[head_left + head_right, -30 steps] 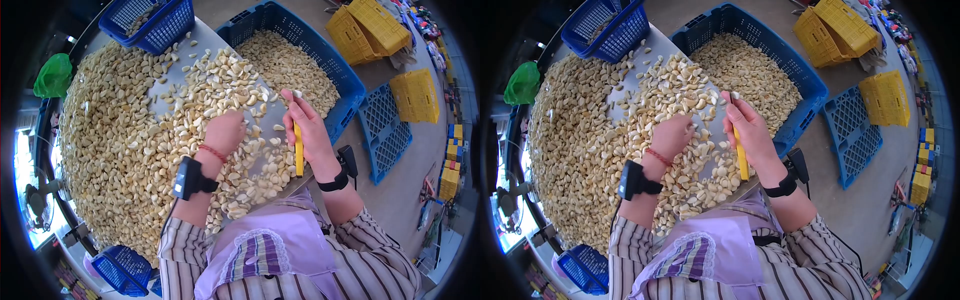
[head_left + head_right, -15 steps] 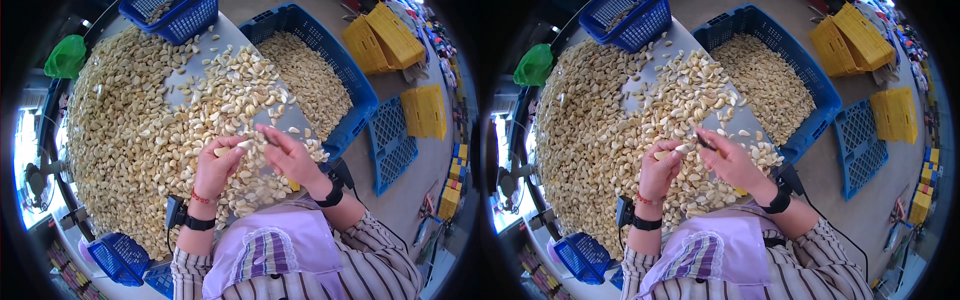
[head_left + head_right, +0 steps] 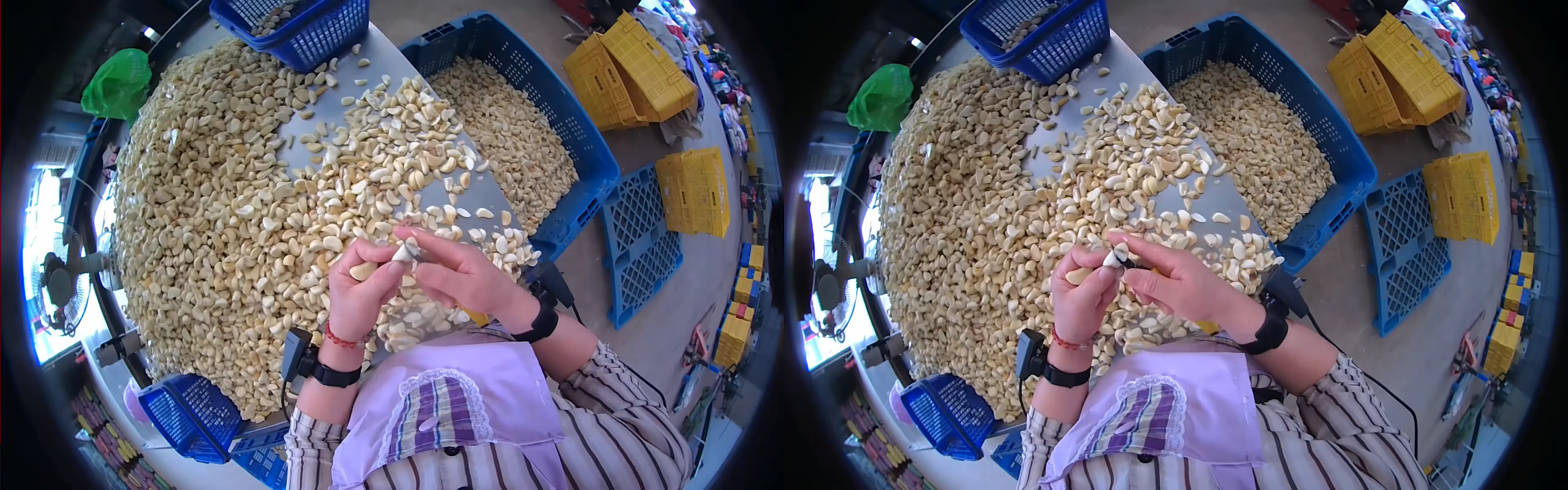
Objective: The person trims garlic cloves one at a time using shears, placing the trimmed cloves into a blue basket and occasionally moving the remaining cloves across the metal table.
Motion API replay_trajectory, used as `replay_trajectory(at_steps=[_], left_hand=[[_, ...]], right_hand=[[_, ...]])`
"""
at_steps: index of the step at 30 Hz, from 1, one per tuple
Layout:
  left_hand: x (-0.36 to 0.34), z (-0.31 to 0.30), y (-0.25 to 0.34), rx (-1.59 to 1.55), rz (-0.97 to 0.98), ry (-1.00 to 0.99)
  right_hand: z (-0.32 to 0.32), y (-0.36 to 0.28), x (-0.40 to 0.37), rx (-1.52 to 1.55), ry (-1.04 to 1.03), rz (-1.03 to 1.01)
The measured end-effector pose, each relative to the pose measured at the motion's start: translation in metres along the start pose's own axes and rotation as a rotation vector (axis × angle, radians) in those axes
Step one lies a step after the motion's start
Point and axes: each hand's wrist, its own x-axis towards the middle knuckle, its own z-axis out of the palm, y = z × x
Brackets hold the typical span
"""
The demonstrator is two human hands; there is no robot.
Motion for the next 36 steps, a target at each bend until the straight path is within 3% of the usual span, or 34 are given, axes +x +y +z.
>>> replay_trajectory(at_steps=[1, 3, 7, 8, 11, 13, 17, 19, 26, 28, 32, 34, 36], left_hand=[[0.000, -0.002, -0.002, 0.001, 0.004, 0.002], [-0.002, -0.007, -0.005, -0.331, -0.016, -0.085], [-0.006, -0.005, -0.004, -0.313, 0.033, -0.006], [-0.006, -0.001, -0.001, -0.170, 0.042, 0.089], [-0.010, -0.001, 0.007, -0.198, 0.073, 0.071], [-0.011, -0.009, 0.006, -0.209, 0.090, -0.005], [-0.019, -0.005, 0.011, -0.193, -0.009, 0.114], [-0.024, -0.004, 0.014, -0.201, -0.047, 0.113], [-0.033, 0.003, 0.020, 0.000, -0.119, 0.203], [-0.035, 0.004, 0.023, 0.016, -0.103, 0.223], [-0.039, 0.004, 0.024, -0.045, -0.092, 0.223], [-0.040, 0.005, 0.023, -0.077, -0.053, 0.213], [-0.042, 0.005, 0.025, -0.069, -0.025, 0.305]], right_hand=[[0.000, 0.002, 0.002, -0.001, -0.004, -0.002], [0.002, 0.009, 0.008, 0.045, 0.020, 0.038], [0.001, 0.010, 0.011, 0.132, 0.066, 0.029], [0.001, 0.009, 0.010, 0.141, 0.066, -0.001], [0.003, 0.010, 0.006, 0.125, 0.053, -0.052], [0.005, 0.014, 0.006, 0.001, 0.031, -0.140], [0.015, 0.011, 0.004, -0.133, 0.067, -0.138], [0.010, 0.019, 0.007, -0.528, 0.046, -0.308], [0.026, 0.002, 0.006, -0.578, 0.006, -0.189], [0.023, 0.016, 0.014, -0.625, 0.075, -0.378], [0.030, 0.005, 0.013, -0.417, 0.037, -0.161], [0.033, 0.002, 0.015, -0.149, -0.080, -0.056], [0.034, -0.005, 0.013, -0.151, -0.127, -0.003]])
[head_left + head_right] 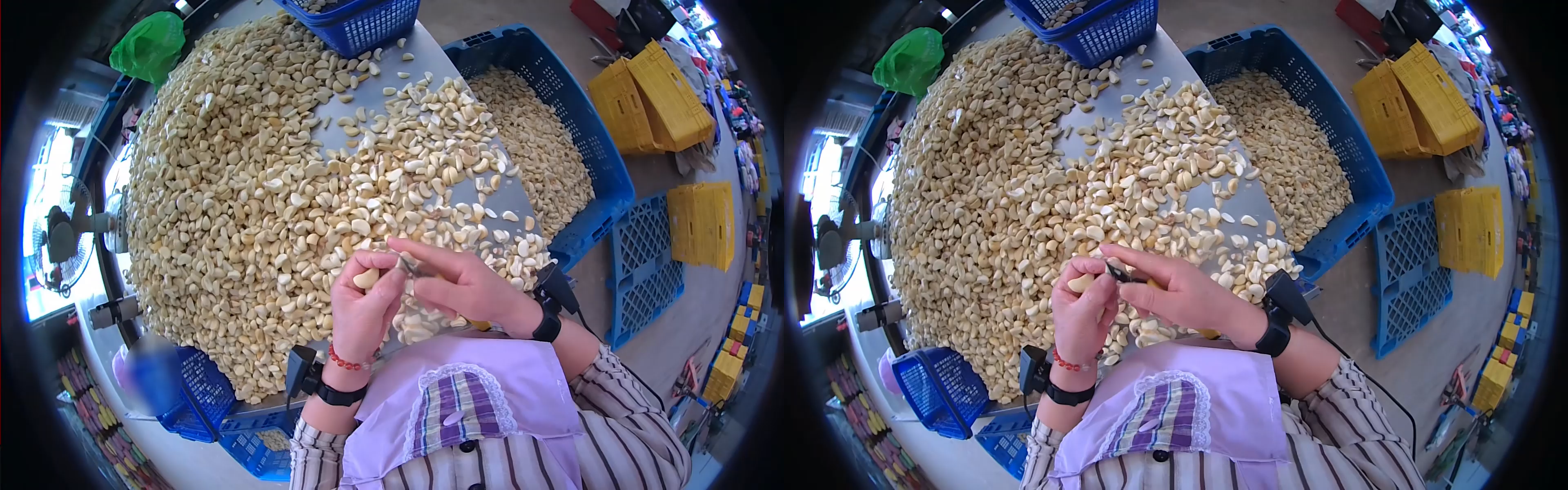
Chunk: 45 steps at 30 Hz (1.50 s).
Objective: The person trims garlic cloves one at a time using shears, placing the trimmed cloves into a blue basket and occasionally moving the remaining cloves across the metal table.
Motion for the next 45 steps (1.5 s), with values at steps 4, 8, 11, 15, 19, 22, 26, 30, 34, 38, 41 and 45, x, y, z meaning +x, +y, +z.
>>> replay_trajectory(at_steps=[4, 8, 11, 15, 19, 22, 26, 30, 34, 38, 41, 45], left_hand=[[-0.001, -0.006, -0.001, 0.062, 0.029, 0.030], [-0.003, -0.011, -0.001, 0.110, 0.063, 0.014], [-0.005, -0.027, 0.001, -0.171, -0.018, -0.130], [-0.023, -0.090, 0.035, -0.637, 0.220, -0.097], [-0.082, -0.256, 0.130, 0.065, 0.791, 0.424], [-0.147, -0.399, 0.196, 0.551, 0.821, 1.043], [-0.144, -0.365, 0.198, 2.020, 0.032, 1.794], [-0.101, -0.324, 0.182, 2.339, 0.798, 1.374], [-0.010, -0.187, 0.076, 1.511, 0.840, 0.560], [0.037, -0.081, -0.005, 1.545, 0.731, 0.095], [0.057, -0.077, -0.035, 1.637, 0.676, 0.103], [0.049, -0.074, -0.027, 1.333, 0.467, 0.027]], right_hand=[[0.005, -0.004, 0.002, -0.036, -0.010, 0.026], [0.005, 0.002, 0.004, -0.094, -0.006, 0.001], [0.002, 0.013, 0.010, 0.040, -0.006, 0.140], [-0.010, 0.013, 0.016, -0.005, 0.133, 0.132], [-0.030, 0.044, 0.016, -0.766, 0.272, -0.429], [-0.024, 0.045, 0.003, -1.182, -0.061, -0.137], [-0.025, 0.070, -0.002, -1.322, -0.137, -0.063], [-0.045, 0.068, 0.004, -1.504, 0.013, 0.025], [-0.118, 0.072, 0.001, -1.741, 0.416, 0.010], [-0.182, 0.037, -0.017, -1.670, 0.694, 0.121], [-0.213, 0.035, -0.030, -1.696, 0.892, 0.099], [-0.141, 0.012, -0.033, -0.804, 0.803, 0.017]])
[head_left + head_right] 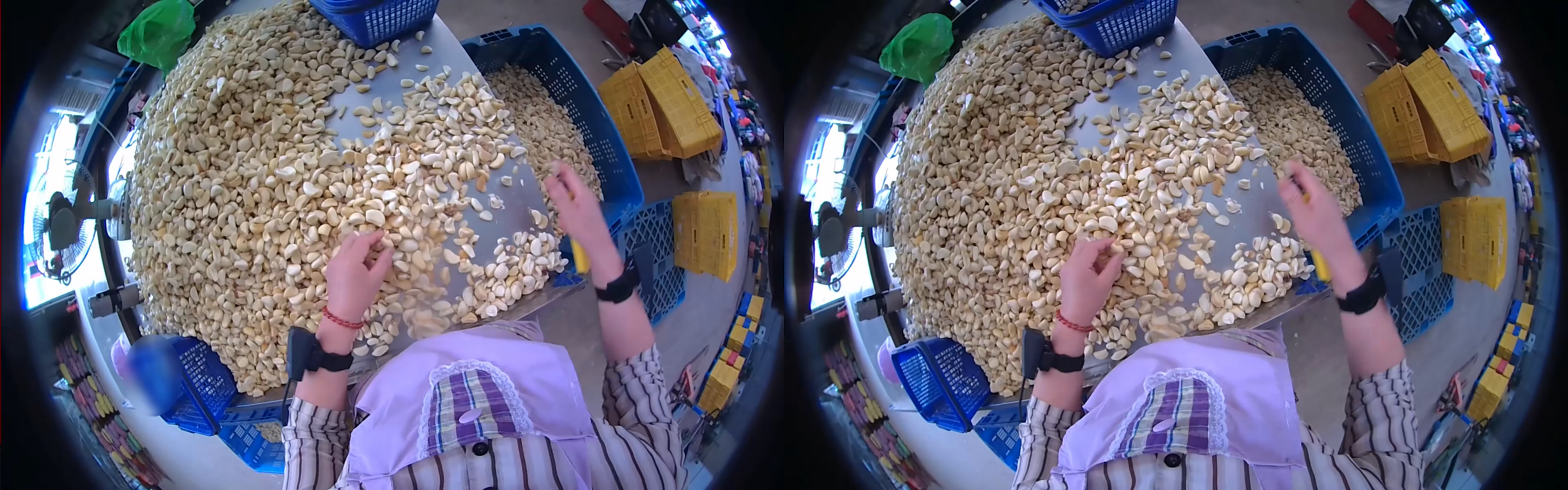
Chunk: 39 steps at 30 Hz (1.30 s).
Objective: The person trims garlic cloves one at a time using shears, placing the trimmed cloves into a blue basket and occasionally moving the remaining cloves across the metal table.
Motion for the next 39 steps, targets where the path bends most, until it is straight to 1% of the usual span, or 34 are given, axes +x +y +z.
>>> replay_trajectory(at_steps=[1, 3, 4, 5, 6, 7, 8, 10, 11, 12, 14, 15, 16, 17, 18, 19, 21, 22, 23, 24, 25, 26, 27, 28, 29, 30, 32, 33, 34, 37, 39], left_hand=[[-0.002, 0.001, 0.001, 0.002, 0.000, 0.000], [-0.009, 0.003, 0.002, -0.784, -0.253, -0.055], [-0.012, -0.002, 0.010, -0.780, -0.254, -0.055], [-0.014, -0.013, 0.024, -0.856, -0.336, -0.093], [-0.016, -0.021, 0.036, -0.932, -0.417, -0.132], [-0.018, -0.025, 0.043, -0.930, -0.416, -0.133], [-0.021, -0.028, 0.049, -0.958, -0.408, -0.144], [-0.025, -0.032, 0.059, -0.986, -0.397, -0.155], [-0.027, -0.033, 0.063, -0.994, -0.373, -0.162], [-0.029, -0.033, 0.065, -1.001, -0.350, -0.168], [-0.032, -0.033, 0.067, -0.991, -0.330, -0.156], [-0.033, -0.033, 0.068, -0.984, -0.311, -0.146], [-0.035, -0.033, 0.067, -0.984, -0.312, -0.145], [-0.036, -0.033, 0.066, -1.039, -0.357, -0.166], [-0.036, -0.033, 0.063, -1.093, -0.402, -0.187], [-0.037, -0.032, 0.059, -1.093, -0.403, -0.187], [-0.038, -0.027, 0.049, -1.513, -0.391, -0.296], [-0.039, -0.027, 0.047, -1.512, -0.393, -0.295], [-0.040, -0.027, 0.046, -1.690, -0.311, -0.313], [-0.041, -0.027, 0.045, -1.866, -0.222, -0.329], [-0.040, -0.030, 0.051, -1.708, -0.250, -0.153], [-0.038, -0.030, 0.044, -1.707, -0.254, -0.157], [-0.036, -0.032, 0.030, -1.593, -0.301, -0.007], [-0.033, -0.035, 0.015, -1.473, -0.343, 0.141], [-0.031, -0.037, 0.005, -0.843, -0.284, 0.082], [-0.027, -0.034, 0.006, -0.843, -0.285, 0.085], [-0.015, -0.022, 0.014, 0.009, 0.142, -0.046], [-0.011, -0.011, 0.011, 0.161, 0.270, -0.034], [-0.010, -0.004, 0.009, 0.159, 0.274, -0.036], [-0.006, 0.000, 0.018, 0.377, 0.199, -0.198], [-0.003, 0.004, 0.017, 0.383, 0.192, -0.225]], right_hand=[[0.008, -0.028, -0.016, 0.231, -0.136, 0.180], [0.028, -0.051, -0.039, 0.378, -0.376, 0.131], [0.047, -0.048, -0.046, 0.359, -0.401, -0.062], [0.066, -0.045, -0.052, 0.337, -0.422, -0.255], [0.067, -0.065, -0.060, 0.331, -0.517, -0.216], [0.066, -0.085, -0.066, 0.324, -0.610, -0.178], [0.071, -0.091, -0.068, 0.325, -0.607, -0.179], [0.078, -0.099, -0.069, 0.343, -0.697, -0.309], [0.079, -0.103, -0.069, 0.348, -0.710, -0.329], [0.079, -0.106, -0.069, 0.349, -0.710, -0.332], [0.077, -0.110, -0.069, 0.390, -0.814, -0.297], [0.080, -0.108, -0.070, 0.389, -0.815, -0.297], [0.085, -0.103, -0.071, 0.459, -0.790, -0.311], [0.089, -0.099, -0.072, 0.529, -0.763, -0.324], [0.092, -0.097, -0.072, 0.530, -0.763, -0.323], [0.095, -0.094, -0.072, 0.539, -0.751, -0.328], [0.094, -0.095, -0.072, 0.550, -0.741, -0.331], [0.088, -0.098, -0.071, 0.520, -0.731, -0.262], [0.083, -0.100, -0.069, 0.491, -0.720, -0.194], [0.080, -0.098, -0.067, 0.492, -0.720, -0.194], [0.076, -0.095, -0.064, 0.679, -0.689, -0.018], [0.072, -0.092, -0.061, 0.863, -0.648, 0.163], [0.074, -0.086, -0.057, 0.927, -0.557, 0.140], [0.072, -0.083, -0.053, 0.926, -0.557, 0.143], [0.070, -0.081, -0.049, 0.966, -0.531, 0.163], [0.069, -0.080, -0.047, 1.007, -0.505, 0.182], [0.074, -0.074, -0.047, 0.992, -0.501, 0.190], [0.076, -0.072, -0.048, 0.953, -0.516, 0.188], [0.077, -0.072, -0.049, 0.915, -0.530, 0.186], [0.076, -0.073, -0.052, 0.916, -0.538, 0.197], [0.079, -0.066, -0.054, 0.931, -0.527, 0.207]])
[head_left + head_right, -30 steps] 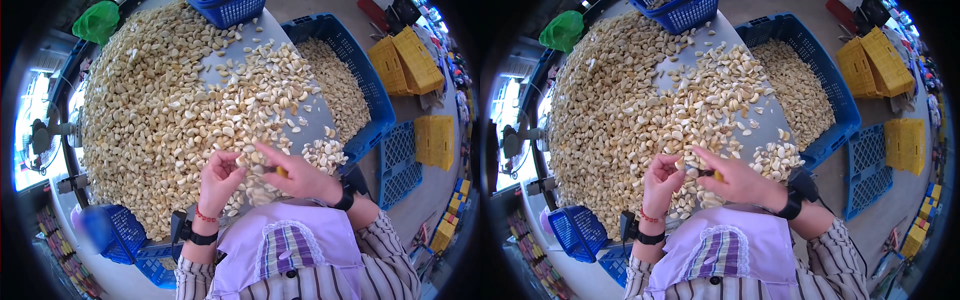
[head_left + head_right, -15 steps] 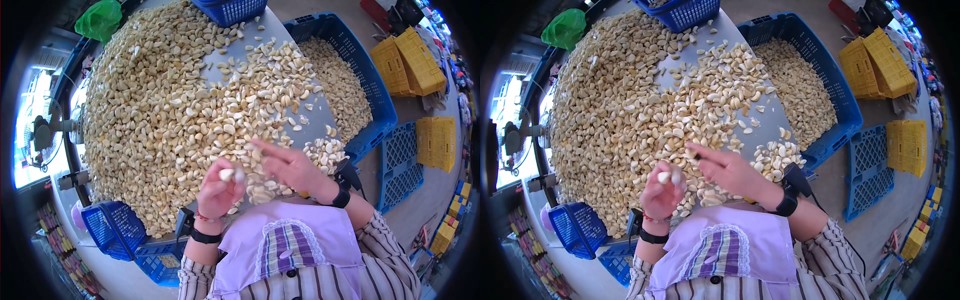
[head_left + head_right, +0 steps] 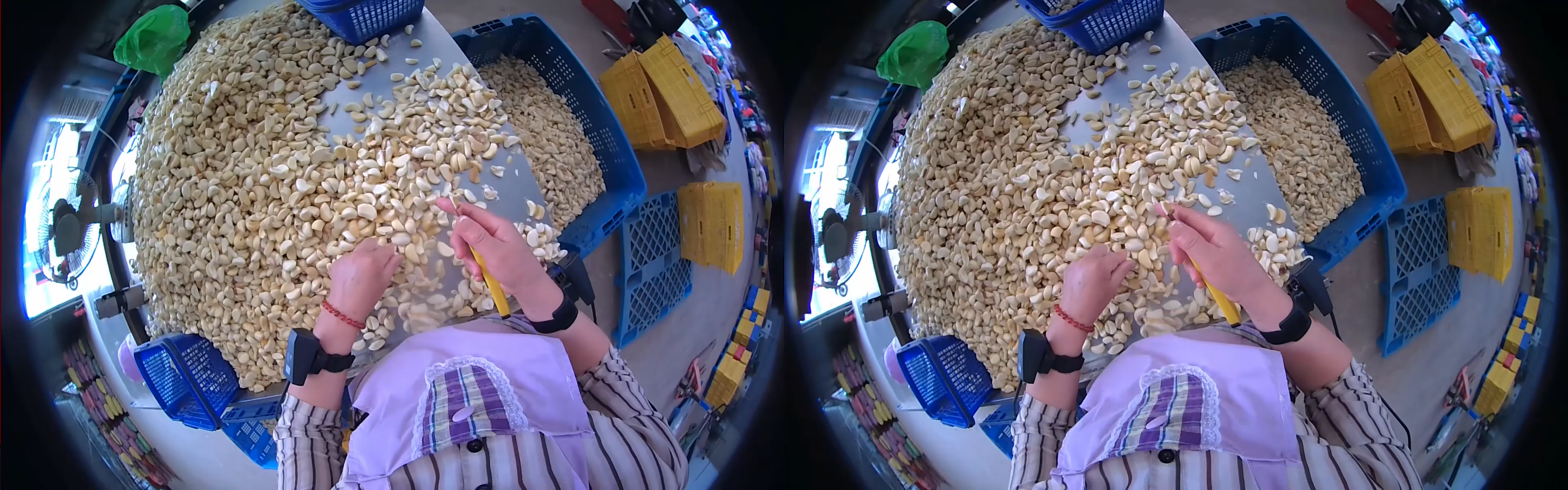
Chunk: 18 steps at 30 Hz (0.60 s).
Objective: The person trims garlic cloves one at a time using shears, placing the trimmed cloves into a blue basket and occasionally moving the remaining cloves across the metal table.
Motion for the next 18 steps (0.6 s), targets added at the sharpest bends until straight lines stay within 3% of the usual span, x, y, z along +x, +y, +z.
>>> replay_trajectory(at_steps=[8, 10, 14, 17, 18], left_hand=[[0.003, 0.003, -0.014, -0.078, 0.104, -0.064], [0.006, -0.007, -0.010, -0.211, -0.135, -0.168], [0.009, -0.008, -0.009, -0.182, -0.208, -0.226], [0.001, 0.003, -0.025, -0.389, -0.205, -0.228], [0.000, 0.010, -0.030, -0.584, -0.301, -0.204]], right_hand=[[-0.004, 0.006, -0.004, -0.036, -0.010, 0.000], [0.000, 0.002, -0.005, -0.040, -0.005, 0.005], [0.001, 0.007, -0.005, -0.090, 0.003, 0.028], [0.004, 0.004, -0.006, -0.124, -0.014, 0.035], [0.006, 0.005, -0.006, -0.135, -0.015, 0.032]])
